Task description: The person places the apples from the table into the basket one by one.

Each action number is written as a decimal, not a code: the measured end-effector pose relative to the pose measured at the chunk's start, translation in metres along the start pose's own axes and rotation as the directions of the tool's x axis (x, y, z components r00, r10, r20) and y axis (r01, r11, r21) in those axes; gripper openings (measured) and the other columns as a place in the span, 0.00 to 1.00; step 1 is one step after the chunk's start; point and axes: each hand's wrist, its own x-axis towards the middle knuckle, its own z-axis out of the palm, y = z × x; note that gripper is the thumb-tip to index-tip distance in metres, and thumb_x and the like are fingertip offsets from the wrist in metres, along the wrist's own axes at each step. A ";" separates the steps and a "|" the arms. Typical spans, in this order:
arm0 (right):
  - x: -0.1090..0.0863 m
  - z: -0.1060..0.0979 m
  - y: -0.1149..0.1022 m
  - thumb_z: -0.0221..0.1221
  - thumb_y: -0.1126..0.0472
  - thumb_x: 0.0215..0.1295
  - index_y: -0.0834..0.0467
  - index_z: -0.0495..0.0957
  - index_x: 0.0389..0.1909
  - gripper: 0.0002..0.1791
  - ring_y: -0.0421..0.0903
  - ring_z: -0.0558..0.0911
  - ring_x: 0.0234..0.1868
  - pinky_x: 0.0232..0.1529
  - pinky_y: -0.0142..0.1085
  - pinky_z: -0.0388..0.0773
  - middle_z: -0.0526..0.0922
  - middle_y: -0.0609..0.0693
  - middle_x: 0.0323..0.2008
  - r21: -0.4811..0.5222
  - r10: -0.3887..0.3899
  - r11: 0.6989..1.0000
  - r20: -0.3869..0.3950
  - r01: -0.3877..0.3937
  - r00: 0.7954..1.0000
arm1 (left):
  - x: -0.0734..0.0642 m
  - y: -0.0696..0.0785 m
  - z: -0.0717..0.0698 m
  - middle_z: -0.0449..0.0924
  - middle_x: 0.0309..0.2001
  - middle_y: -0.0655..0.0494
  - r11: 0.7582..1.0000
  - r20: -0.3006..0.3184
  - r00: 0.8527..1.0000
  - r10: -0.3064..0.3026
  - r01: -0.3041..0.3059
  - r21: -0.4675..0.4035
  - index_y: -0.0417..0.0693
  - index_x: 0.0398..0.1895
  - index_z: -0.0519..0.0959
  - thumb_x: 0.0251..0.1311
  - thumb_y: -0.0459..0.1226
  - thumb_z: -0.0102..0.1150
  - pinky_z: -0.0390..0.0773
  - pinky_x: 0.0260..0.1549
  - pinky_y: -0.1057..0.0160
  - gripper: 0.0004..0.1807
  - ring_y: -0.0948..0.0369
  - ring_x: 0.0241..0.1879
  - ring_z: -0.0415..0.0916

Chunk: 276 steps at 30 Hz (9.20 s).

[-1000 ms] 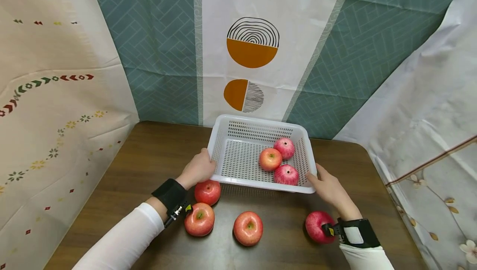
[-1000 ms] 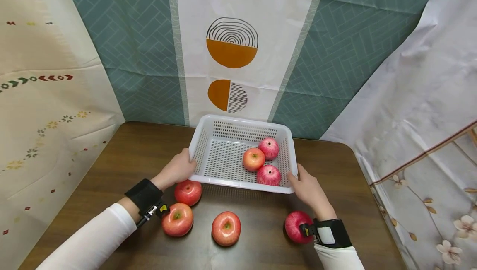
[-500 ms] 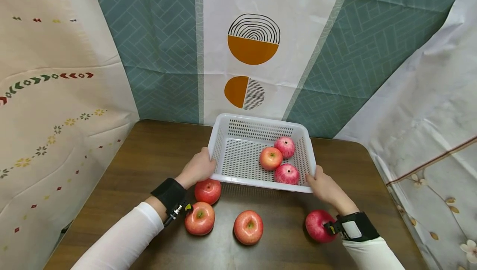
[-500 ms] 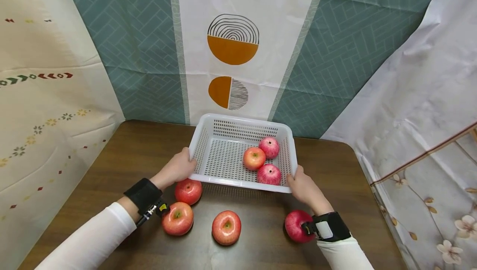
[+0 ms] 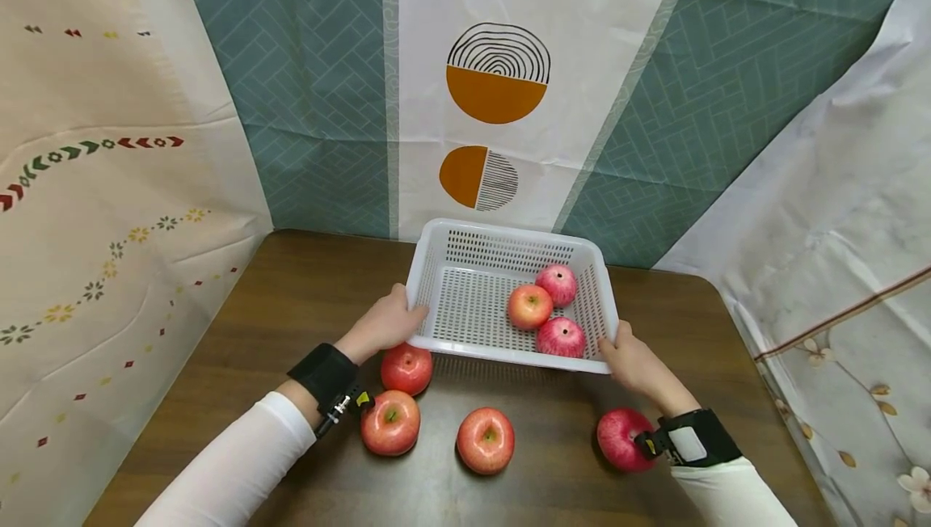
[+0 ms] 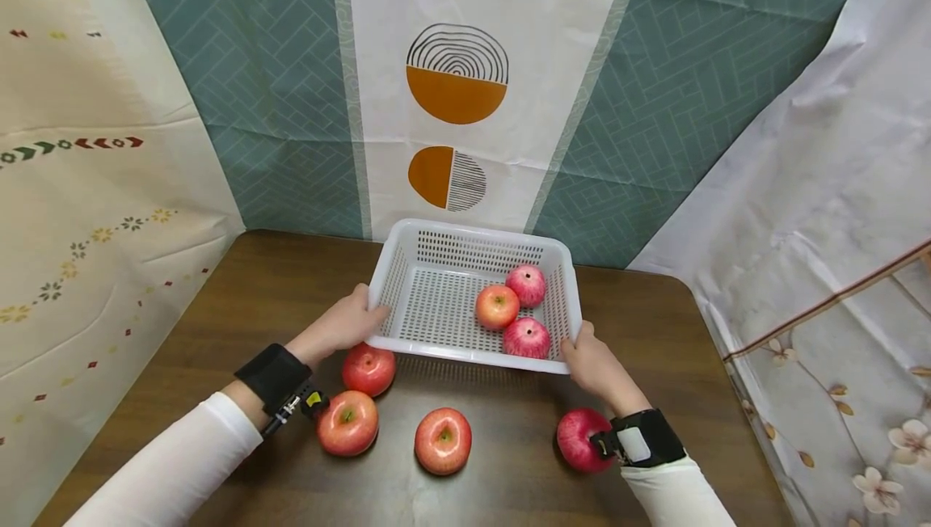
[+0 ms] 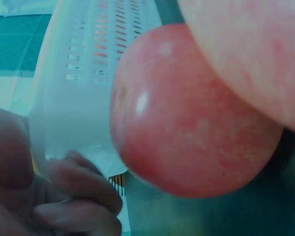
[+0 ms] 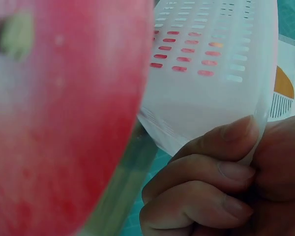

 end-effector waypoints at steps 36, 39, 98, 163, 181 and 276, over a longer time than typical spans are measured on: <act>-0.001 -0.003 0.001 0.45 0.58 0.84 0.78 0.48 0.70 0.31 0.62 0.82 0.45 0.40 0.49 0.81 0.73 0.79 0.60 -0.018 0.027 0.999 0.025 -0.027 0.999 | -0.188 -0.127 -0.050 0.75 0.65 0.55 0.687 -0.101 0.811 0.576 -0.414 0.597 0.54 0.64 0.80 0.48 0.47 0.85 0.76 0.49 0.41 0.38 0.54 0.62 0.75; 0.000 -0.002 0.001 0.46 0.57 0.84 0.78 0.47 0.71 0.32 0.62 0.82 0.47 0.41 0.49 0.81 0.73 0.78 0.60 -0.015 0.029 0.999 0.030 -0.029 0.999 | -0.188 -0.133 -0.049 0.76 0.64 0.54 0.673 -0.077 0.815 0.574 -0.417 0.611 0.54 0.64 0.80 0.47 0.51 0.86 0.77 0.49 0.42 0.40 0.54 0.61 0.75; 0.001 0.002 -0.002 0.47 0.59 0.82 0.77 0.49 0.69 0.31 0.60 0.82 0.44 0.37 0.44 0.80 0.75 0.77 0.58 -0.009 0.058 0.998 0.012 -0.058 0.998 | -0.169 -0.137 -0.052 0.78 0.57 0.61 0.609 -0.029 0.764 0.645 -0.490 0.624 0.51 0.60 0.80 0.43 0.49 0.87 0.74 0.54 0.64 0.39 0.59 0.54 0.77; 0.001 0.000 -0.004 0.49 0.58 0.80 0.75 0.50 0.71 0.32 0.60 0.82 0.46 0.45 0.50 0.80 0.75 0.72 0.56 -0.012 0.085 0.996 0.025 -0.085 0.996 | 0.009 0.103 0.036 0.78 0.49 0.52 0.702 0.218 0.846 0.487 -0.528 0.479 0.50 0.64 0.76 0.69 0.59 0.64 0.79 0.42 0.59 0.30 0.58 0.47 0.74; 0.002 0.002 -0.001 0.48 0.59 0.79 0.76 0.51 0.68 0.30 0.59 0.83 0.42 0.43 0.49 0.80 0.77 0.73 0.53 -0.020 0.059 0.998 0.008 -0.059 0.998 | 0.037 0.112 0.077 0.76 0.58 0.38 0.784 0.317 0.884 0.343 -0.455 0.423 0.37 0.72 0.71 0.70 0.54 0.64 0.75 0.59 0.48 0.38 0.46 0.58 0.73; 0.001 0.001 -0.002 0.48 0.60 0.78 0.76 0.52 0.68 0.30 0.60 0.81 0.46 0.46 0.51 0.76 0.77 0.74 0.58 -0.032 0.039 0.999 -0.018 -0.039 0.999 | 0.060 0.101 0.083 0.75 0.68 0.43 0.794 0.556 0.798 0.231 -0.485 0.367 0.57 0.76 0.74 0.71 0.50 0.62 0.68 0.68 0.50 0.32 0.49 0.68 0.69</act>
